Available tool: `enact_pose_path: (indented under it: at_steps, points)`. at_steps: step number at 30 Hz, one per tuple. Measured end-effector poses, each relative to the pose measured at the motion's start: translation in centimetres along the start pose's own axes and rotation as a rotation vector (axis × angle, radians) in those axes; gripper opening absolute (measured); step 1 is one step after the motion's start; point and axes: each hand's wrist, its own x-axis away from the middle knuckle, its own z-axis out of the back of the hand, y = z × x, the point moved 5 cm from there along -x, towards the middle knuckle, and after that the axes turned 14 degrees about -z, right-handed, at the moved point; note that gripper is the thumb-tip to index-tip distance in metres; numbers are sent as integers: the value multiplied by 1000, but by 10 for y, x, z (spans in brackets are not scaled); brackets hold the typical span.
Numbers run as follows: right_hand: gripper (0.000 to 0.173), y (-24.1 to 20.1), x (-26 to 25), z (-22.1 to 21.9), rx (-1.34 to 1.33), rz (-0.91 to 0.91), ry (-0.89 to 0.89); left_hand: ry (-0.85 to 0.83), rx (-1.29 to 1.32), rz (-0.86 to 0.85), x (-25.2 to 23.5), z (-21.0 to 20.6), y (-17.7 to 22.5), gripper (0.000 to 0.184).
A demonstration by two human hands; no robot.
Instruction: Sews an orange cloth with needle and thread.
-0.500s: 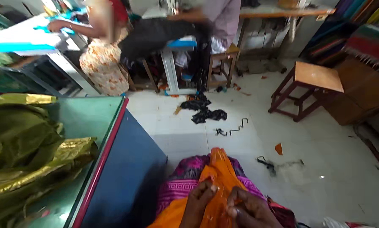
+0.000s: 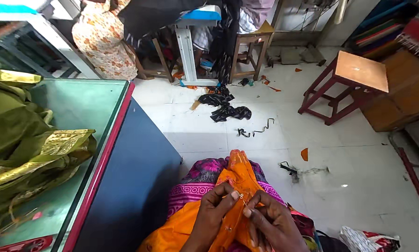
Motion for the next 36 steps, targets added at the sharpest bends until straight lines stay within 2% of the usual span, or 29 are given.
enact_pose_path:
  at_steps: [16, 22, 26, 30, 34, 36]
  points:
    - [6, -6, -6, 1, 74, -37, -2, -51, 31, -63, -3, 6, -3, 14]
    - [11, -11, -8, 9, 168, 30, -60, -158, 207, 83, -2, 5, -7, 15]
    - [13, -9, -12, 11, 146, 58, -66, -128, 276, 167, -1, 2, -8, 15]
    - [12, -5, -17, 8, 116, 75, -48, -88, 229, 143, -2, 6, -7, 16]
    - [22, -4, -21, 15, 114, 147, -251, -88, 319, 198, -2, 7, -5, 15]
    - [19, -1, -25, 15, 64, 186, -269, -101, 369, 247, 0, 4, -5, 17]
